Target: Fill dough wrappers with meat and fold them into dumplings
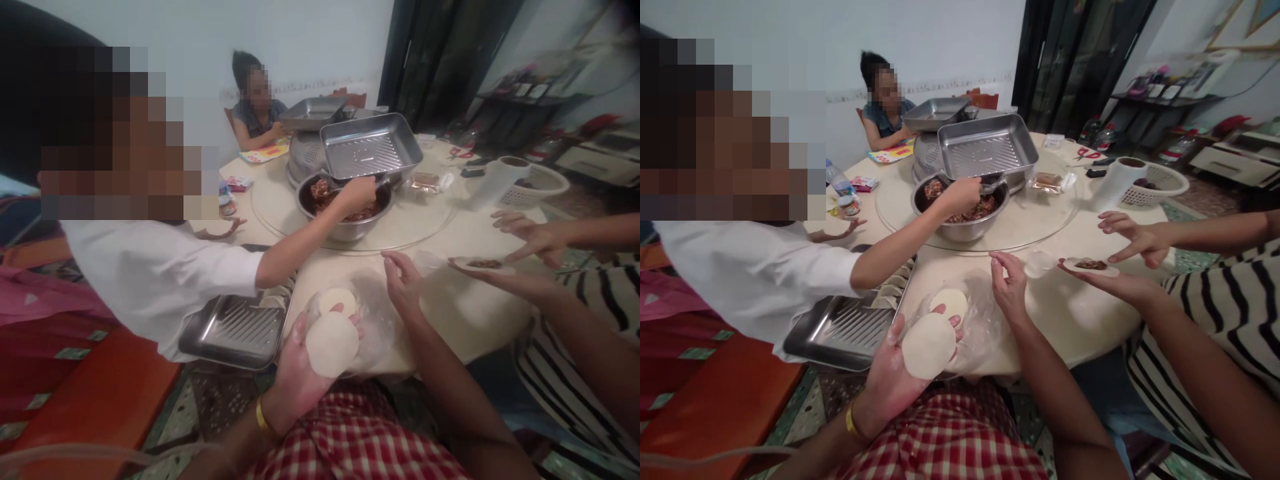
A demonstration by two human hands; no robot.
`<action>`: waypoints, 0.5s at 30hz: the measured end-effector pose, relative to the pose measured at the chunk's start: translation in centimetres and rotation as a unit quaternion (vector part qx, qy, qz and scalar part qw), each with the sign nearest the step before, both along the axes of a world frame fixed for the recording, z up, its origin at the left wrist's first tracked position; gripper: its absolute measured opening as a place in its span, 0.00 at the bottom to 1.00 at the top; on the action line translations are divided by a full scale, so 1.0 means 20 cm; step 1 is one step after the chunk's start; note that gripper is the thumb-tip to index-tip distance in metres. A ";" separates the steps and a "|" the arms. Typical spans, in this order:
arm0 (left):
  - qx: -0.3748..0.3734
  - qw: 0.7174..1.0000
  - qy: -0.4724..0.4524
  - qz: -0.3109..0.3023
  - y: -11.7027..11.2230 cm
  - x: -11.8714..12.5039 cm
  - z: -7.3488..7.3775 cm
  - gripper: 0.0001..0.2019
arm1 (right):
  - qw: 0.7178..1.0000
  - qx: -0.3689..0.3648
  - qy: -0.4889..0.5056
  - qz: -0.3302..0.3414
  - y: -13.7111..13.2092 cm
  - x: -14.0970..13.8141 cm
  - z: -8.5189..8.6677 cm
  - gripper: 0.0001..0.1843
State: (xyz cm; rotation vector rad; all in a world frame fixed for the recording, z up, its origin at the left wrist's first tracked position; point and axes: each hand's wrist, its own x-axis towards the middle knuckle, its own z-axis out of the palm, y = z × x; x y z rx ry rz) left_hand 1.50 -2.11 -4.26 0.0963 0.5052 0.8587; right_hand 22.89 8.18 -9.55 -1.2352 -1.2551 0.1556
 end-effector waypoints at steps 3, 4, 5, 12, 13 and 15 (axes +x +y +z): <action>-0.006 1.000 0.018 0.002 0.01 0.00 0.00 0.40 | 1.000 -0.001 -0.002 0.000 0.01 0.00 0.00 0.13; -0.009 1.000 0.024 0.004 0.02 0.00 0.00 0.40 | 1.000 -0.001 -0.004 0.000 0.01 0.00 0.00 0.13; -0.011 1.000 0.028 0.007 0.02 0.00 0.01 0.40 | 1.000 -0.002 -0.005 0.000 0.01 0.00 0.00 0.13; -0.011 0.999 0.033 0.016 -0.01 0.01 0.04 0.39 | 1.000 -0.012 -0.007 -0.003 0.01 0.01 -0.02 0.14; -0.012 0.999 0.028 0.017 -0.01 0.00 0.03 0.35 | 1.000 -0.013 -0.008 -0.002 0.01 0.02 -0.03 0.14; -0.015 1.000 0.016 0.020 -0.02 0.00 0.03 0.30 | 1.000 -0.016 -0.009 -0.001 0.01 0.02 -0.03 0.15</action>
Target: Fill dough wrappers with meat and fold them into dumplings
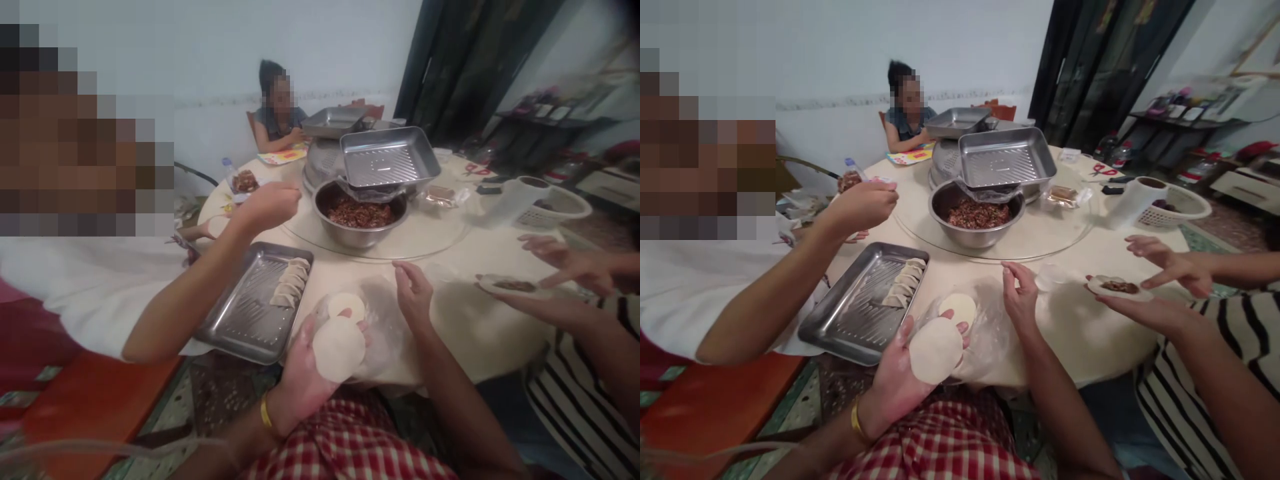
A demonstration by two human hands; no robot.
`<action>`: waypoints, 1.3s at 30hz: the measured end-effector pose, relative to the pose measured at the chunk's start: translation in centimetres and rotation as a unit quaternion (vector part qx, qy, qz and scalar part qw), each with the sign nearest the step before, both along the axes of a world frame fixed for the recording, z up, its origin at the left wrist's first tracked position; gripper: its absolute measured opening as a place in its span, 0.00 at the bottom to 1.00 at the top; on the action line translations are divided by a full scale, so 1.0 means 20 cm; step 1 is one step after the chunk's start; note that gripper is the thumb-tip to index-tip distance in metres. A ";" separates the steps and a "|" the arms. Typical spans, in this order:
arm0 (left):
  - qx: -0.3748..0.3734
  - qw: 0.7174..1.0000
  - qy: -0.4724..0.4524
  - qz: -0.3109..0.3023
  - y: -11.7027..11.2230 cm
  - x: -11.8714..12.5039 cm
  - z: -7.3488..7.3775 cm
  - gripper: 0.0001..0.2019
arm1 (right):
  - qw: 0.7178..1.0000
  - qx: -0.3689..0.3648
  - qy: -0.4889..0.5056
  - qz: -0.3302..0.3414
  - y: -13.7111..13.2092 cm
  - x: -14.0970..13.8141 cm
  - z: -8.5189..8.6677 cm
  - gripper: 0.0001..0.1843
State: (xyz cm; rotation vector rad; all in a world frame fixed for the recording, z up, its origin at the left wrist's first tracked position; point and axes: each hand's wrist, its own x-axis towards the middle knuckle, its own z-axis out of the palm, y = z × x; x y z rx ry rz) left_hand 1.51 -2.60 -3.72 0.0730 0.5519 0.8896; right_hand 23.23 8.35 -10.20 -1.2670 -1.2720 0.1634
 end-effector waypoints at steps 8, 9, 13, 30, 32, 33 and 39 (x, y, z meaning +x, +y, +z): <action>0.004 1.000 0.004 -0.007 -0.01 -0.01 0.00 0.34 | 1.000 -0.022 0.005 -0.004 0.00 0.00 -0.02 0.15; 0.004 1.000 0.002 -0.002 -0.01 -0.01 0.00 0.32 | 1.000 -0.024 0.003 -0.004 0.00 0.01 -0.02 0.15; 0.017 1.000 -0.006 0.001 -0.02 0.00 0.02 0.30 | 1.000 -0.030 -0.003 -0.007 0.00 0.01 -0.01 0.16; 0.026 1.000 -0.012 -0.008 -0.02 0.00 0.04 0.32 | 0.999 -0.035 -0.019 0.003 -0.01 0.01 -0.02 0.17; 0.034 0.999 -0.032 -0.006 -0.02 -0.01 0.00 0.30 | 0.999 -0.040 -0.020 0.002 -0.01 0.02 -0.03 0.17; 0.038 0.998 -0.044 -0.004 -0.02 -0.01 -0.02 0.29 | 0.999 -0.043 -0.021 0.002 -0.01 0.02 -0.04 0.17; 0.045 0.995 -0.094 -0.004 -0.01 -0.03 -0.11 0.29 | 0.999 -0.045 -0.026 -0.003 -0.01 0.03 -0.04 0.17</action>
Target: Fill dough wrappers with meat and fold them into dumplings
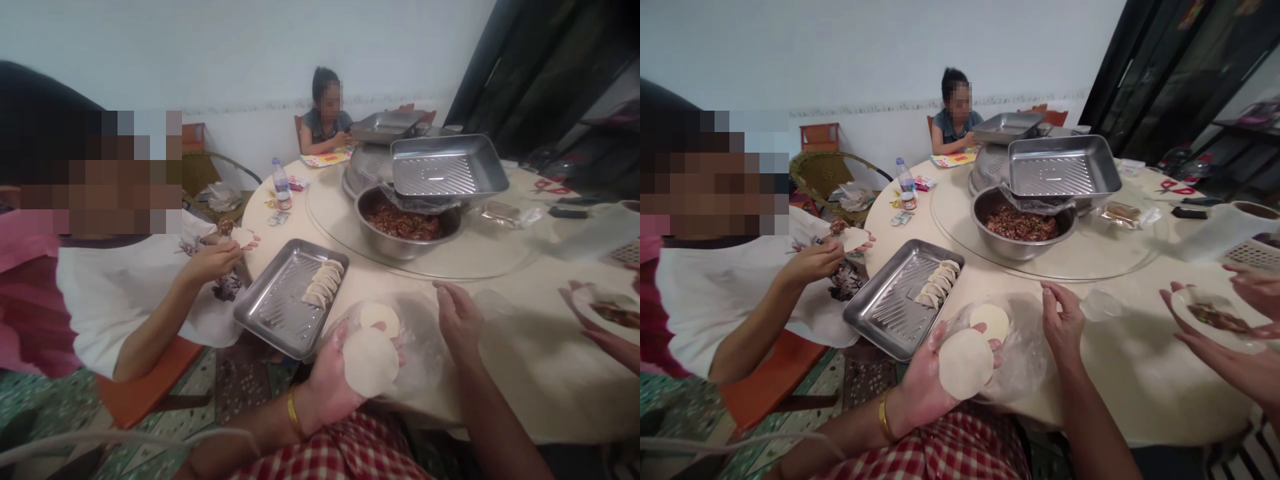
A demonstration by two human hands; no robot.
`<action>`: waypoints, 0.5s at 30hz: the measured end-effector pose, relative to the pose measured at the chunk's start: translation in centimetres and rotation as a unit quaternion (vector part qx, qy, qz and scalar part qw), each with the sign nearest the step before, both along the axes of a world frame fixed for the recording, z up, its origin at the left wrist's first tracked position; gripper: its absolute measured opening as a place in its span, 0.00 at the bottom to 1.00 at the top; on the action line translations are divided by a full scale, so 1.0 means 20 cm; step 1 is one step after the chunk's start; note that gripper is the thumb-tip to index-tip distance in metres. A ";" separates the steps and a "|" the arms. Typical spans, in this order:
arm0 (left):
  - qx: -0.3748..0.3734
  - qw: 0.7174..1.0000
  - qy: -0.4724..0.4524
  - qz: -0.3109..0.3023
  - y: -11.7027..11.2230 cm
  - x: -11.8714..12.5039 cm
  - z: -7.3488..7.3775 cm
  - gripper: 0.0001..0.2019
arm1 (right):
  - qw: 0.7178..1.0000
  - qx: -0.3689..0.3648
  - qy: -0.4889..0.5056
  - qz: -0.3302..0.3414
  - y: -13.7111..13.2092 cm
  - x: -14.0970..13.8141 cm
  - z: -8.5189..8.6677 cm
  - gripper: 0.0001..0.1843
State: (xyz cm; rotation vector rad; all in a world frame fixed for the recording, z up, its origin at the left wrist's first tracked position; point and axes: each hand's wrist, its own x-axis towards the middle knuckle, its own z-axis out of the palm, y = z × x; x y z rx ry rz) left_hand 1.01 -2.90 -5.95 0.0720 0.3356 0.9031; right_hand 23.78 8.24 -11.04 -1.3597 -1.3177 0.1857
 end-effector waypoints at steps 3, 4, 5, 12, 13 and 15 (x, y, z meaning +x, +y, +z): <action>0.001 1.000 -0.003 0.008 0.00 0.00 0.01 0.29 | 1.000 -0.004 0.001 0.000 0.00 0.00 0.00 0.18; 0.002 1.000 -0.004 0.009 -0.01 0.00 0.02 0.29 | 1.000 -0.004 0.003 0.000 0.00 0.00 0.00 0.18; 0.004 1.000 -0.006 0.009 -0.01 0.00 0.02 0.29 | 1.000 -0.005 0.006 0.000 0.00 0.00 0.00 0.18; 0.002 1.000 -0.008 0.006 -0.01 -0.01 0.01 0.29 | 1.000 -0.016 -0.006 0.000 0.00 0.00 0.00 0.19; 0.003 1.000 -0.008 0.009 -0.02 -0.01 0.01 0.29 | 1.000 -0.015 -0.009 0.000 0.00 0.00 0.00 0.19; 0.004 1.000 -0.009 0.012 -0.02 -0.01 0.01 0.30 | 1.000 -0.012 -0.013 -0.002 0.00 0.00 0.00 0.19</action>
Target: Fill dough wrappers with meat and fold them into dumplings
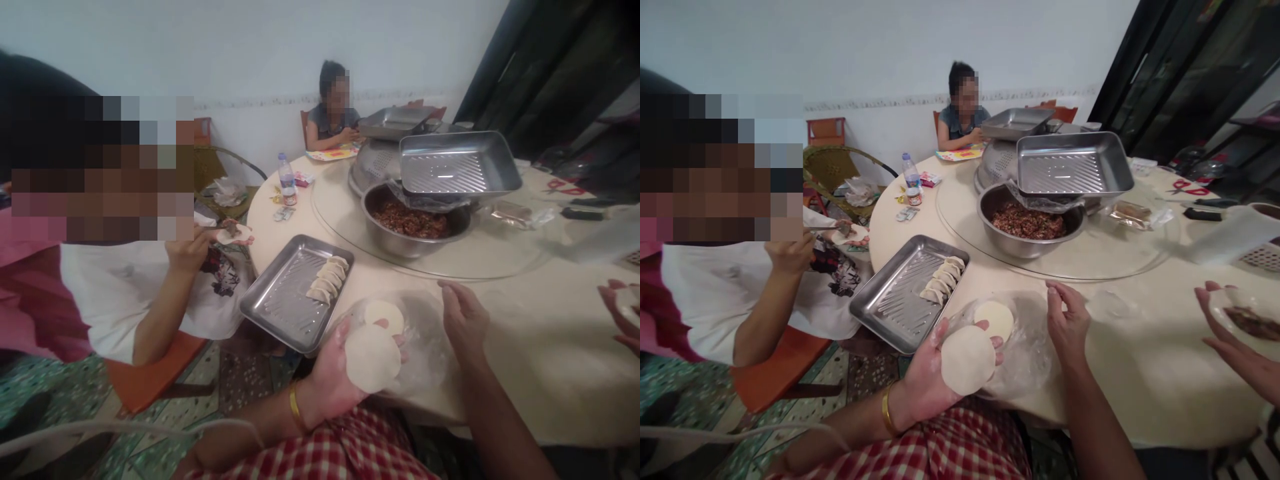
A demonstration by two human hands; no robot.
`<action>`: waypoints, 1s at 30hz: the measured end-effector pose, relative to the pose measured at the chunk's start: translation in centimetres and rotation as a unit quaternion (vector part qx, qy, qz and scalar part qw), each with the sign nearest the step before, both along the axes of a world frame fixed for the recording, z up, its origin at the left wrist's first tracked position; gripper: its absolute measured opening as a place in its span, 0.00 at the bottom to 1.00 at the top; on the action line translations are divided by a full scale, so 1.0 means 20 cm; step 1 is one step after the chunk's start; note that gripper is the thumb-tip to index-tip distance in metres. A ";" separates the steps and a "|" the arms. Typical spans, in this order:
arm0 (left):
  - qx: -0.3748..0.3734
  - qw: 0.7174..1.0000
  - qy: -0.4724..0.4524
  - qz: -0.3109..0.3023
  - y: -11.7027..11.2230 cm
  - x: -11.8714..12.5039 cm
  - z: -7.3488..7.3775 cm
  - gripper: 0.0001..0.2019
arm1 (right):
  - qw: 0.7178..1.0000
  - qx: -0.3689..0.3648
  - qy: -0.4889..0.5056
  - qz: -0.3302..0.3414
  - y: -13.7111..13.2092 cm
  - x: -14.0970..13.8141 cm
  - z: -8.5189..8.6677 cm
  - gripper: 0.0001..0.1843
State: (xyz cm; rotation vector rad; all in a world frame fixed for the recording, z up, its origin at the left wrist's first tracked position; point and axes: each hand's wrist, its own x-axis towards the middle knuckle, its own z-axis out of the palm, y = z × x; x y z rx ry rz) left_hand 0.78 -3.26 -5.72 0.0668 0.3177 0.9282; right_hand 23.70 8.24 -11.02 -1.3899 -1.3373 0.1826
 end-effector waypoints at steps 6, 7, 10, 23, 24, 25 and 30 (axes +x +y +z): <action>0.000 1.000 0.003 -0.002 0.00 -0.01 0.00 0.30 | 1.000 0.004 0.015 0.003 0.00 0.01 0.01 0.16; 0.001 1.000 0.003 -0.001 -0.01 -0.01 0.00 0.30 | 1.000 0.008 0.014 0.008 0.00 0.00 0.04 0.16; -0.001 1.000 -0.002 0.004 -0.01 -0.03 0.01 0.29 | 0.998 0.036 -0.021 0.046 0.01 -0.05 0.18 0.14; -0.020 0.996 -0.048 0.066 -0.12 -0.27 0.03 0.29 | 0.846 0.194 -0.290 0.404 0.18 -1.13 0.74 0.12; -0.023 0.996 -0.049 0.072 -0.13 -0.30 0.03 0.29 | 0.834 0.191 -0.312 0.414 0.19 -1.23 0.75 0.12; -0.030 0.995 -0.050 0.079 -0.14 -0.33 0.03 0.29 | 0.820 0.185 -0.340 0.421 0.21 -1.33 0.77 0.12; -0.086 0.985 -0.070 0.131 -0.17 -0.44 0.04 0.29 | 0.741 0.125 -0.489 0.444 0.25 -1.80 0.85 0.14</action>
